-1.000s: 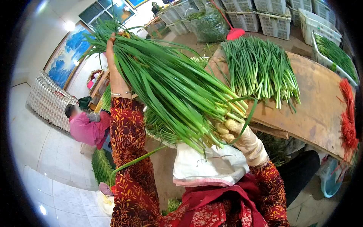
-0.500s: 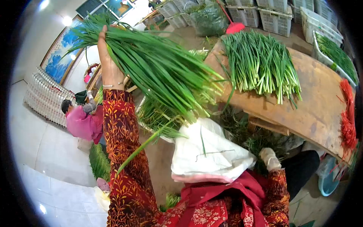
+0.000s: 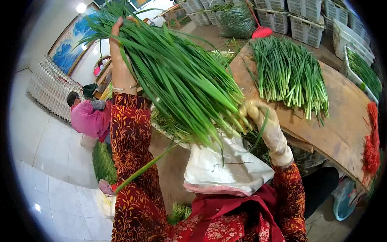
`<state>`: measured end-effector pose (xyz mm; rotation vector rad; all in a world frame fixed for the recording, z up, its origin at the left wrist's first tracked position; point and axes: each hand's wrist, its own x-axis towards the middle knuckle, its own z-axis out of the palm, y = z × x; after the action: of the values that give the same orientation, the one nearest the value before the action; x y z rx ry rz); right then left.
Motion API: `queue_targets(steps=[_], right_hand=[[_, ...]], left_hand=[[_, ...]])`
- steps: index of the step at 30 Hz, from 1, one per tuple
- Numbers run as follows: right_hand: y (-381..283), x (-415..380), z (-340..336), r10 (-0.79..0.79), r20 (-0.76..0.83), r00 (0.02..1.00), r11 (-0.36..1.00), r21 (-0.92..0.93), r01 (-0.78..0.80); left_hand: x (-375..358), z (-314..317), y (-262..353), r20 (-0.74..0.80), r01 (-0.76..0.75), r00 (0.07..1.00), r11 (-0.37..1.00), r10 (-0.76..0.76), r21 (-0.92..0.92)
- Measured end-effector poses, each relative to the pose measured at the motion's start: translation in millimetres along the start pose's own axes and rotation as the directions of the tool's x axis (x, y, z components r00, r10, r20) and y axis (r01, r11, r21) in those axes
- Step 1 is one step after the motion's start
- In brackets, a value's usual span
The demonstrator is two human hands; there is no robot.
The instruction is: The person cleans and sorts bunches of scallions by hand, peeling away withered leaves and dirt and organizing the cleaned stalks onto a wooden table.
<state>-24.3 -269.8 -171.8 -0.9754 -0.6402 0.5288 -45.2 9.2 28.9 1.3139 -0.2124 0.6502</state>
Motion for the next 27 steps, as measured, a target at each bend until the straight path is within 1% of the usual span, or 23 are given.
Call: queue_targets(steps=[1, 3, 4, 5, 6, 7, 9, 10, 11, 12, 13, 15, 17, 18, 19, 20, 21, 22, 23, 24, 25, 26, 27], right_hand=[[15, -11, -11, -0.035, 0.08, 0.996, 0.999, 0.023, 0.033], [65, -48, -55, 0.3, -0.052, 0.953, 0.932, -0.196, -0.304], [109, -76, -93, 0.441, -0.024, 0.897, 0.689, -0.631, -0.356], [122, -88, -105, 0.503, -0.044, 0.863, 0.498, -0.802, -0.331], [135, -100, -116, 0.563, -0.063, 0.824, 0.281, -0.923, -0.263], [116, -97, -104, 0.476, -0.099, 0.874, 0.253, -0.936, -0.244], [68, -75, -64, 0.151, -0.088, 0.985, 0.546, -0.823, -0.157], [41, -62, -40, -0.019, -0.078, 0.997, 0.647, -0.761, -0.047], [2, -45, -7, -0.176, 0.022, 0.984, 0.715, -0.684, 0.143], [-17, -29, 11, -0.302, 0.175, 0.937, 0.66, -0.671, 0.338], [-35, -13, 32, -0.349, 0.382, 0.856, 0.507, -0.692, 0.515], [-28, 3, 63, -0.211, 0.569, 0.795, 0.334, -0.722, 0.606], [18, 13, 63, 0.003, 0.502, 0.865, 0.052, -0.864, 0.501], [33, 8, 52, 0.004, 0.509, 0.861, 0.052, -0.86, 0.508], [46, -5, 27, -0.068, 0.388, 0.919, 0.209, -0.895, 0.393], [69, -23, -3, 0.075, 0.233, 0.97, 0.323, -0.925, 0.197], [92, -41, -34, 0.214, 0.067, 0.975, 0.388, -0.921, -0.022], [104, -70, -55, 0.558, -0.221, 0.8, 0.116, -0.934, -0.339], [116, -99, -75, 0.773, -0.458, 0.44, -0.293, -0.872, -0.392], [137, -139, -111, 0.759, -0.211, 0.616, -0.134, -0.976, -0.169], [156, -163, -146, 0.693, 0.072, 0.717, 0.011, -0.996, 0.089], [140, -148, -141, 0.586, 0.005, 0.81, 0.101, -0.993, -0.067], [95, -120, -115, 0.463, -0.107, 0.88, 0.202, -0.954, -0.223]], left_hand=[[-1, 0, 0, -0.12, 0.022, 0.993, 0.999, -0.018, 0.028], [-13, -15, -6, 0.067, -0.209, 0.978, 0.938, 0.198, 0.277], [-14, -20, -7, 0.106, -0.312, 0.949, 0.853, 0.295, 0.418], [-16, -24, -9, 0.159, -0.403, 0.911, 0.736, 0.381, 0.544], [-15, -27, -11, 0.154, -0.406, 0.909, 0.733, 0.388, 0.546], [-9, -29, -14, 0.15, -0.392, 0.918, 0.783, 0.367, 0.483], [-8, -30, -19, 0.14, -0.331, 0.944, 0.875, 0.3, 0.354], [-13, -8, -15, 0.038, -0.232, 0.972, 0.912, 0.234, 0.338], [-10, 3, -16, -0.052, -0.228, 0.959, 0.869, 0.278, 0.439], [-1, 5, -16, -0.094, -0.14, 0.98, 0.947, 0.174, 0.29], [10, 7, -15, -0.115, -0.048, 0.991, 0.99, 0.064, 0.133], [23, 10, -16, -0.103, -0.012, 0.995, 0.999, 0.016, 0.035], [12, 24, -16, -0.135, -0.181, 0.97, 0.972, 0.201, 0.147], [6, 20, -14, -0.139, -0.185, 0.968, 0.971, 0.206, 0.15], [-1, 14, -14, 0.056, -0.355, 0.929, 0.839, 0.365, 0.413], [-5, 8, -12, 0.282, -0.52, 0.849, 0.608, 0.448, 0.6], [-6, 8, -5, 0.276, -0.52, 0.847, 0.604, 0.454, 0.604], [-8, 11, 6, 0.13, -0.364, 0.927, 0.761, 0.352, 0.537], [-8, 12, 11, -0.001, -0.206, 0.973, 0.88, 0.229, 0.429], [-10, 23, 13, -0.093, -0.147, 0.974, 0.887, 0.207, 0.437], [-12, 34, 15, -0.183, -0.087, 0.966, 0.896, 0.183, 0.437], [-11, 39, 10, -0.183, -0.134, 0.945, 0.832, 0.271, 0.539], [-7, 44, 3, -0.225, -0.105, 0.931, 0.801, 0.288, 0.589]])
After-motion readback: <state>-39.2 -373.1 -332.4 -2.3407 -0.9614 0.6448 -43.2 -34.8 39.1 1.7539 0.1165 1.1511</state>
